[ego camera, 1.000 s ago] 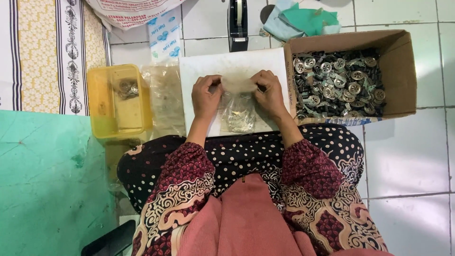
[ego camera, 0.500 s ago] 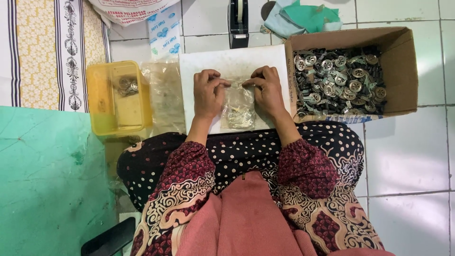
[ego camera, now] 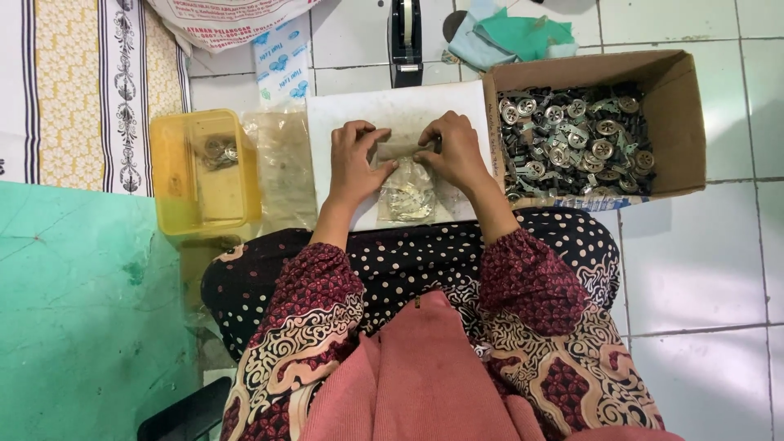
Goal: Sorting metal derailleur guards from a large box and placing them into small plastic bags for packaging.
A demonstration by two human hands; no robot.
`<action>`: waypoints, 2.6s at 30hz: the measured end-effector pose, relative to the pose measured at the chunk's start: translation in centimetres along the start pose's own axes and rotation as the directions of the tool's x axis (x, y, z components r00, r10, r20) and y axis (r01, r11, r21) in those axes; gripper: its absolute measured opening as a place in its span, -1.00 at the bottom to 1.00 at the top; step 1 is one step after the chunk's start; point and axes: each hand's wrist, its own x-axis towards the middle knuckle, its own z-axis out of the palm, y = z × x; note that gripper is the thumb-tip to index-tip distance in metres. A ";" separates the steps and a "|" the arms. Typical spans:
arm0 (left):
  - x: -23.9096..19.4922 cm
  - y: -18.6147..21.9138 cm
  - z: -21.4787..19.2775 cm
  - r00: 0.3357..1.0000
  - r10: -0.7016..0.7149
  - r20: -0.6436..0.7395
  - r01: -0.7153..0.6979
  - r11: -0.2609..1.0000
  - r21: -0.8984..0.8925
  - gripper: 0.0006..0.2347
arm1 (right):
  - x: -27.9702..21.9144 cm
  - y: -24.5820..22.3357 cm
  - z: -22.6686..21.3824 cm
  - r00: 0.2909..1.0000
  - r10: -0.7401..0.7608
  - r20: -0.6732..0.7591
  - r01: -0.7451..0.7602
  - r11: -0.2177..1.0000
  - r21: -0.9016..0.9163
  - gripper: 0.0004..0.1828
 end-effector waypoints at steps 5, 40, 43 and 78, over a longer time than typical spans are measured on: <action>-0.3 -1.9 1.0 0.999 -0.045 -0.027 0.043 0.996 -0.079 -0.76 | -0.9 1.0 0.9 0.998 0.003 -0.060 0.001 0.998 0.068 -0.71; -3.2 1.2 -0.7 0.977 0.210 -0.046 -0.210 0.978 0.002 -0.96 | -5.7 0.4 0.1 0.895 -0.446 -0.028 0.425 0.869 -0.253 -0.85; -3.2 1.2 -0.6 0.982 0.169 -0.082 -0.170 0.985 -0.002 -0.86 | -5.6 1.3 1.3 0.929 -0.365 -0.061 0.341 0.909 -0.241 -0.87; -5.7 3.6 -1.7 0.882 0.468 0.061 -0.468 0.851 0.239 -0.70 | -7.5 -1.3 1.3 0.767 -0.627 -0.138 0.482 0.704 -0.521 -0.81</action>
